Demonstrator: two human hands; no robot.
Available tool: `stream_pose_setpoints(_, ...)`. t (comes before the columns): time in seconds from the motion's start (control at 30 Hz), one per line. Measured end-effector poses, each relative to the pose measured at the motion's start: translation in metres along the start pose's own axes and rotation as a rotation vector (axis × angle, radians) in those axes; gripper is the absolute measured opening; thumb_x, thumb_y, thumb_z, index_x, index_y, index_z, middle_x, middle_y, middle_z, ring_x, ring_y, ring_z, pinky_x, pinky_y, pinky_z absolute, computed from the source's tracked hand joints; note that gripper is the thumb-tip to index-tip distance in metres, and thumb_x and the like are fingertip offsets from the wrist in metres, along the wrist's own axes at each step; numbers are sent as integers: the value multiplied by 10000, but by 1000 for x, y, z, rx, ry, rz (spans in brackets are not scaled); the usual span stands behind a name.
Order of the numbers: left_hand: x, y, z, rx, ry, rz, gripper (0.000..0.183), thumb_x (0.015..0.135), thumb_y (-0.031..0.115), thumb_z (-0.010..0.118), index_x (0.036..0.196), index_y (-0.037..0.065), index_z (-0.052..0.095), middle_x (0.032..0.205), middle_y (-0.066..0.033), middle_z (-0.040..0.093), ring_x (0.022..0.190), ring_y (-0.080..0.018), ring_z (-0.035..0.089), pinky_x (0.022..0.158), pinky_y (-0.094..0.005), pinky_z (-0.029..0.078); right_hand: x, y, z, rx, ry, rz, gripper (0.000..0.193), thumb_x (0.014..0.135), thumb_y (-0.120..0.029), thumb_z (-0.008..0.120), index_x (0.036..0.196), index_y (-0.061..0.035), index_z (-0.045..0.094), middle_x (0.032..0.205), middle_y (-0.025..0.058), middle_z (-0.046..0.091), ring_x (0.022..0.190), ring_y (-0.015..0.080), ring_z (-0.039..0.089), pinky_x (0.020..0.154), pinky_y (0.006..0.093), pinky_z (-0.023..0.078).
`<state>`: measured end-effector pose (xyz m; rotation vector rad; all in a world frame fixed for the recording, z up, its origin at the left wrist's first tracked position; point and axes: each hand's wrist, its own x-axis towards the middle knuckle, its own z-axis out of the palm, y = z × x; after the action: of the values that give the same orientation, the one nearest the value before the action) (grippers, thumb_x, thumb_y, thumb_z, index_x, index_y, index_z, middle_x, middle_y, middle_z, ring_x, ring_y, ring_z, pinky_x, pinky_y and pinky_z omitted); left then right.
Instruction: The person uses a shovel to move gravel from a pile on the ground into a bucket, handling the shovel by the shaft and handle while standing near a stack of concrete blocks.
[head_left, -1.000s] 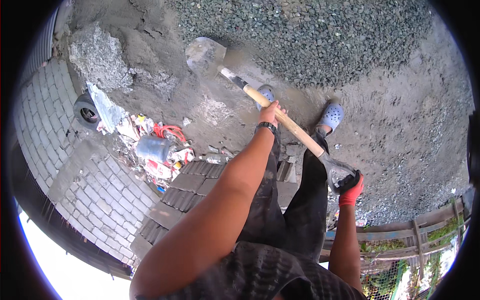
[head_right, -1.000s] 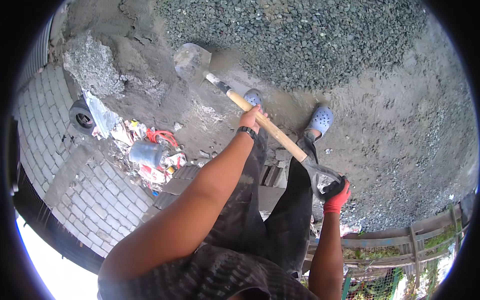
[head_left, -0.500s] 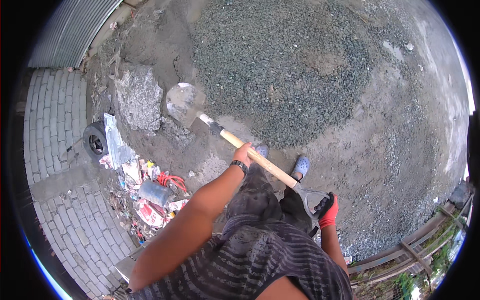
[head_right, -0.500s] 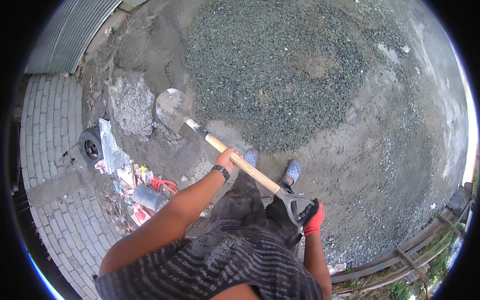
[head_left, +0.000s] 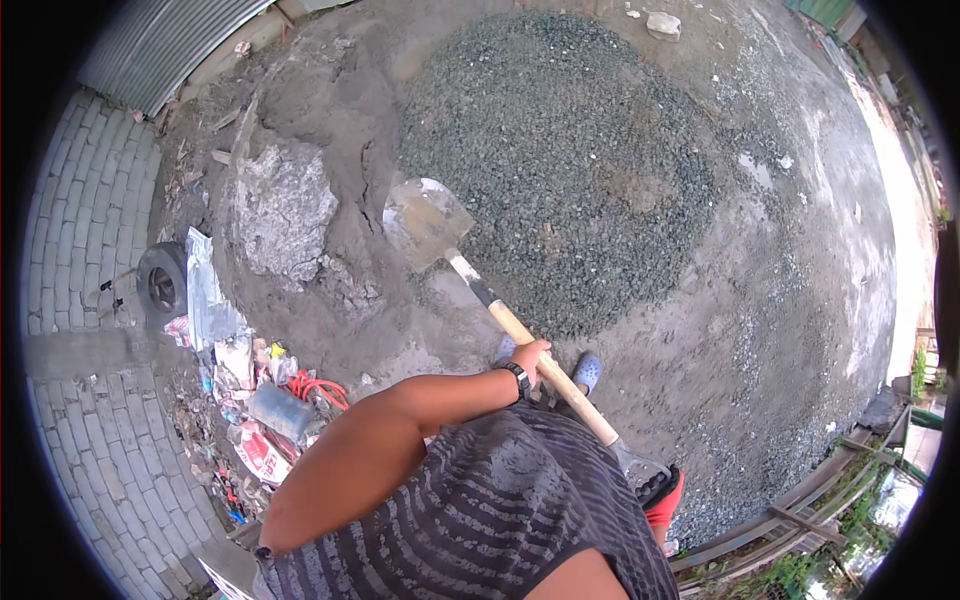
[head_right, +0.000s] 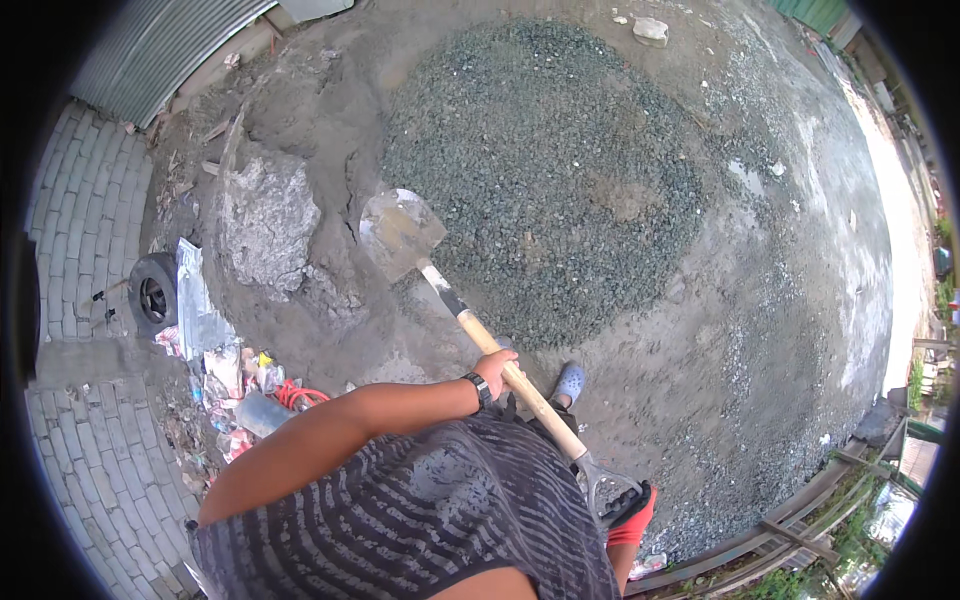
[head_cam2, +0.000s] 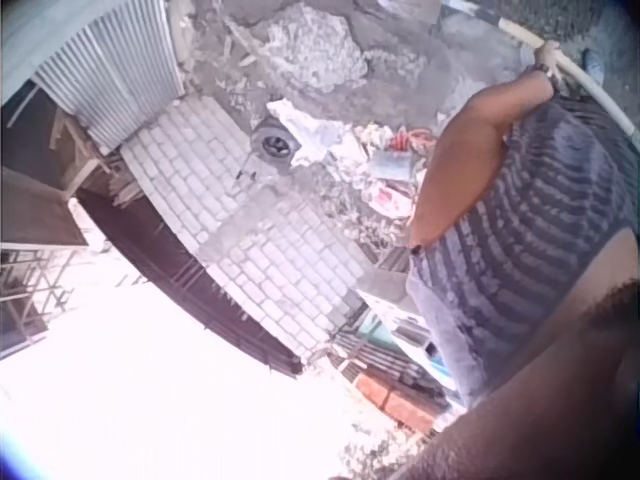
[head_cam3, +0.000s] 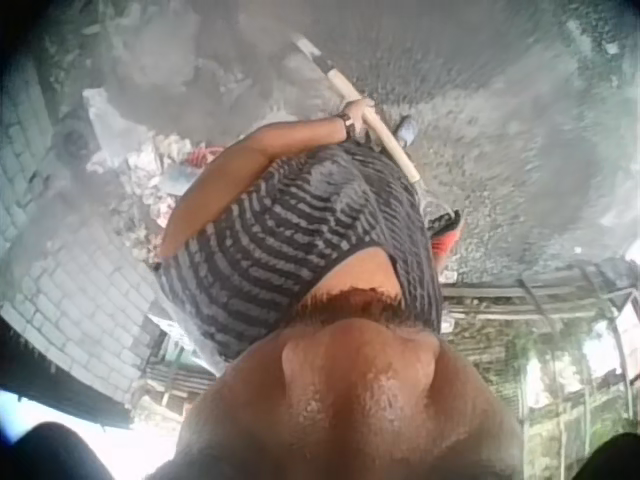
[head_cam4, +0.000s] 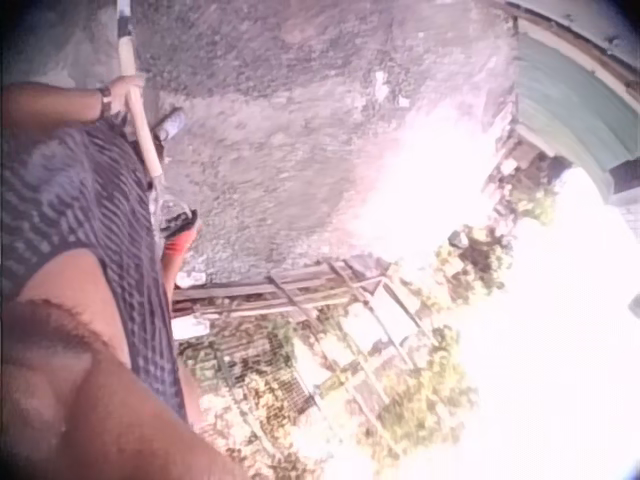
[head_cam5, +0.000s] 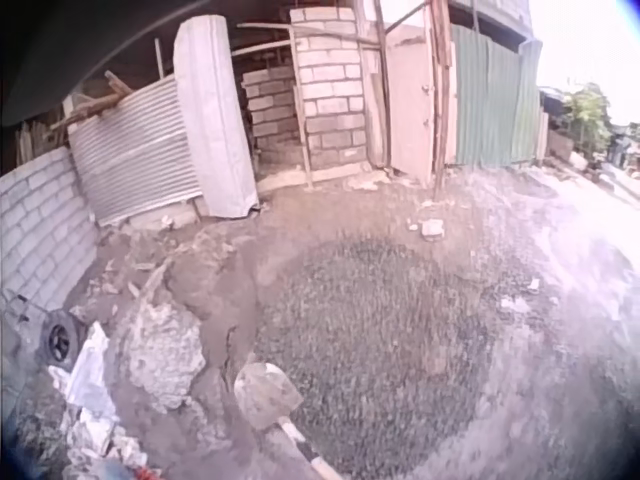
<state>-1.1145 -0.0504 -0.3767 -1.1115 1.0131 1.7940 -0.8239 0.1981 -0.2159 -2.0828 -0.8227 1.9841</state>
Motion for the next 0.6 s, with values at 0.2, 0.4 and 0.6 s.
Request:
stream_pose_setpoints(0.2, 12, 3, -20, 126, 38, -123, 284, 823, 214, 668, 1009, 74, 505, 890, -91, 566, 770, -337, 635, 694, -559, 539, -45, 49, 2, -36, 112, -178, 383, 892, -440, 510, 626, -186, 405, 521, -20, 367, 421, 160, 361, 430, 334, 322)
stream_pose_setpoints(0.4, 56, 72, -13, 261, 48, -62, 274, 793, 223, 669, 957, 85, 498, 840, -94, 530, 755, -301, 594, 658, -563, 520, -73, 55, 72, 50, -42, -111, 419, 909, -483, 512, 629, -183, 423, 522, -5, 382, 439, 193, 391, 445, 331, 352)
stream_pose_setpoints(0.6, 48, 249, 50, 188, -84, 283, 207, 835, 138, 670, 969, 59, 533, 885, -108, 585, 812, -302, 623, 742, -552, 547, -106, 11, 209, 237, -489, 33, 401, 906, -507, 546, 701, -175, 456, 597, 15, 443, 508, 208, 454, 494, 372, 382)
